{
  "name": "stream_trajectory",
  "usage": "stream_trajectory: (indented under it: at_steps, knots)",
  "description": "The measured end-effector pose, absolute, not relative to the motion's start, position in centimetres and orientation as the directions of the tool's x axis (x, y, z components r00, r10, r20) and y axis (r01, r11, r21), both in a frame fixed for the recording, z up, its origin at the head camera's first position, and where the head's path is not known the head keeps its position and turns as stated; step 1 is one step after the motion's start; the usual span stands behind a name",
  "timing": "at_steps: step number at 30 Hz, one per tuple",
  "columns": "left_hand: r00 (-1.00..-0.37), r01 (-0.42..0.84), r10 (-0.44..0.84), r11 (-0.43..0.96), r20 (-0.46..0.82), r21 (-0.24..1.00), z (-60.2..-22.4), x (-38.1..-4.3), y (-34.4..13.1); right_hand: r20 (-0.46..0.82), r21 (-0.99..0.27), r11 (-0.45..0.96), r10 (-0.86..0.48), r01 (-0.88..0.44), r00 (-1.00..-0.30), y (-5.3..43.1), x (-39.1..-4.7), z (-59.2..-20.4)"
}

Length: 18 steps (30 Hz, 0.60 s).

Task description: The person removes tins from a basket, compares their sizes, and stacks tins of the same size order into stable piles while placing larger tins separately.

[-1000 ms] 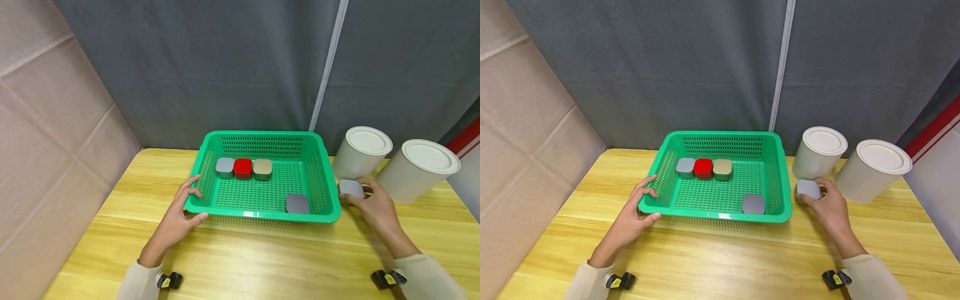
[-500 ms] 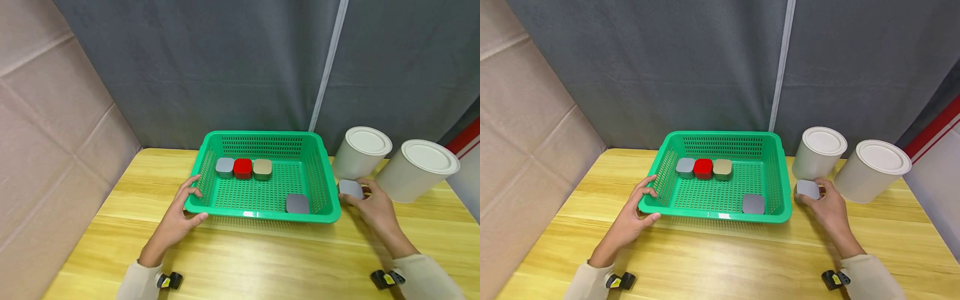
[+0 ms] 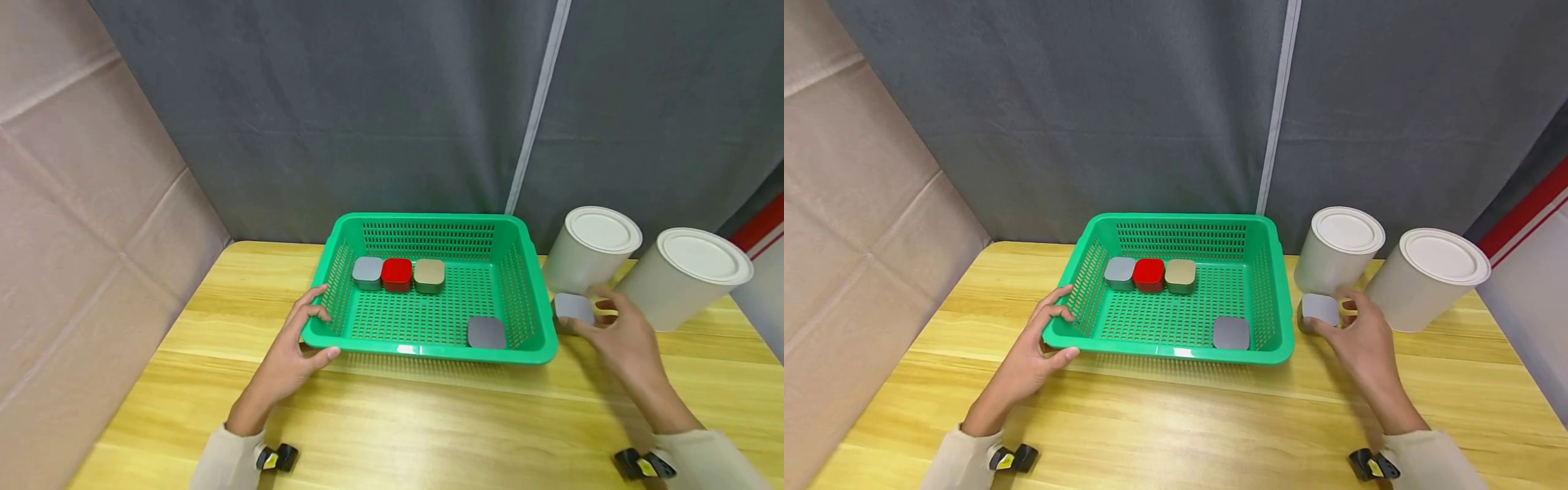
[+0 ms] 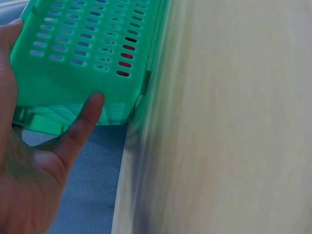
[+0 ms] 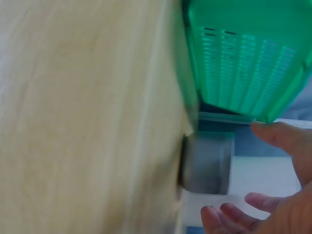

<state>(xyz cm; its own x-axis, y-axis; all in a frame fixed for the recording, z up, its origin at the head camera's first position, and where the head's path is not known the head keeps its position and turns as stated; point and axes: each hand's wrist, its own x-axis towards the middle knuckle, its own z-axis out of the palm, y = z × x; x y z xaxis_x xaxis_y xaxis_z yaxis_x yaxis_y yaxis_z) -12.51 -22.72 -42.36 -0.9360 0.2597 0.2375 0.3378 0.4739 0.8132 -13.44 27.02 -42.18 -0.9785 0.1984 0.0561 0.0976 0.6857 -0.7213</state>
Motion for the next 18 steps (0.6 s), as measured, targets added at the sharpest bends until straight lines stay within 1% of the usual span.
stream_trajectory:
  at_steps: [10, 18]
  knots:
    - [-0.935, 0.341, 0.263, 0.475, 0.238, 0.811, -42.3, -12.5, -22.8, 0.243, -0.686, 0.725, 0.147, -0.062, -0.959, 25.9, -12.4, -40.3]
    - [-0.935, 0.340, 0.263, 0.482, 0.237, 0.807, -42.3, -12.5, -22.8, 0.332, -0.679, 0.713, 0.082, -0.178, -0.940, 24.4, -12.0, -38.3]
